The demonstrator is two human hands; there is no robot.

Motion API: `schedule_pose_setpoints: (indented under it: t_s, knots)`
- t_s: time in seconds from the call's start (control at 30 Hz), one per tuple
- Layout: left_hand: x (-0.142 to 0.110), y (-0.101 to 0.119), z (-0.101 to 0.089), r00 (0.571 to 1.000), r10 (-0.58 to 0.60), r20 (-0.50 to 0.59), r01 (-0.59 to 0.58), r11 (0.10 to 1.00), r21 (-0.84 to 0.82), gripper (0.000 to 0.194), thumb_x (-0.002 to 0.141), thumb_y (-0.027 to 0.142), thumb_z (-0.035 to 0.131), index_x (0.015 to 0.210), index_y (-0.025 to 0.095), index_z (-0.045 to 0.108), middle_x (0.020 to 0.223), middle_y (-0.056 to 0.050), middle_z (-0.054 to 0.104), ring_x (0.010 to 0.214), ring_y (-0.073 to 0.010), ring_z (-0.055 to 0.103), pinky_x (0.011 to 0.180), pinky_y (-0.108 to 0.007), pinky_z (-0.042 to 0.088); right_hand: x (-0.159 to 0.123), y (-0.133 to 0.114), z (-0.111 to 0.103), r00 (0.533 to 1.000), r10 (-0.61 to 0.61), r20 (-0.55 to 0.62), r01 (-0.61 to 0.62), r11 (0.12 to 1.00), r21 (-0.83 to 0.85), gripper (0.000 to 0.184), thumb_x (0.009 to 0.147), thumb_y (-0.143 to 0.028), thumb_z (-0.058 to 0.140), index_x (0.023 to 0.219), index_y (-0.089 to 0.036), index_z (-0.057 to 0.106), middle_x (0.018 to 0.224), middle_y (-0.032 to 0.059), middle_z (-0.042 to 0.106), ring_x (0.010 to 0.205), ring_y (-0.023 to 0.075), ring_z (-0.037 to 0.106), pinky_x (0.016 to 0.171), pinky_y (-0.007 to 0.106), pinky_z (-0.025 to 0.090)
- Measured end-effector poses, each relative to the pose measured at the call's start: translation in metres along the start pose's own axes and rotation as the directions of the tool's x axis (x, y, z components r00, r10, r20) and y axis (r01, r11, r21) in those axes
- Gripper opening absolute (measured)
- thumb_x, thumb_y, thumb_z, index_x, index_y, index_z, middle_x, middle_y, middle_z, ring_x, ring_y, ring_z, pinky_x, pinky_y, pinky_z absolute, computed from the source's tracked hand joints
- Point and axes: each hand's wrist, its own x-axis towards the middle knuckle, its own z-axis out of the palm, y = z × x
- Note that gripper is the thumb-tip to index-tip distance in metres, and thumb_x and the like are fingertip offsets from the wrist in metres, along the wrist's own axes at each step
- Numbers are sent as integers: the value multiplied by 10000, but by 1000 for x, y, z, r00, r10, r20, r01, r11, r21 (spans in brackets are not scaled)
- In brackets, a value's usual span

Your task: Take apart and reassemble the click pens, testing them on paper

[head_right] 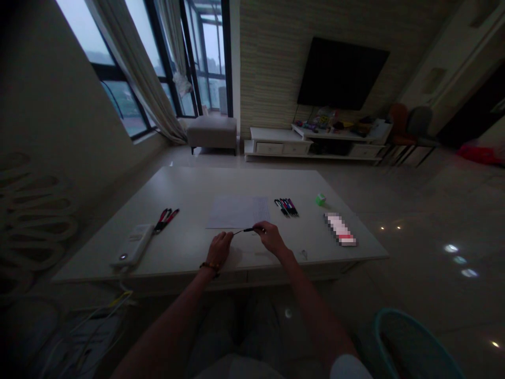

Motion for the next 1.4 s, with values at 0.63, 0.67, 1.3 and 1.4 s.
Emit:
schedule_pose_setpoints:
  t_s: [0.63,0.67,1.3,1.4]
  knots:
    - [3,5,-9,995,-21,102,14,997,71,197,885,163,349,966,204,524,849,-49,539,776,-169,483,719,-290,345,-31,83,10,969,50,-242,-147,902,-405,191,785,-233,561,925,-171,676,920,94,616,894,203,518,815,328,395]
    - [3,6,-9,993,-21,114,12,997,81,199,884,159,348,969,203,524,851,-48,539,778,-169,483,720,-289,345,-31,81,13,973,23,-231,-118,905,-409,190,774,-244,584,924,-181,682,941,95,605,904,205,510,823,330,391]
    - [2,6,-6,992,9,127,-13,999,30,200,884,174,358,975,206,532,848,-56,534,766,-176,485,706,-299,342,-16,22,47,990,95,-108,-83,990,111,174,827,-211,473,925,-187,616,847,46,633,767,157,579,677,268,448]
    - [2,6,-7,992,17,128,-20,999,29,202,884,172,358,972,207,536,846,-55,535,767,-175,486,707,-296,343,-12,13,47,994,41,-98,-28,992,122,165,823,-220,483,876,-192,636,868,49,624,807,160,573,686,264,449]
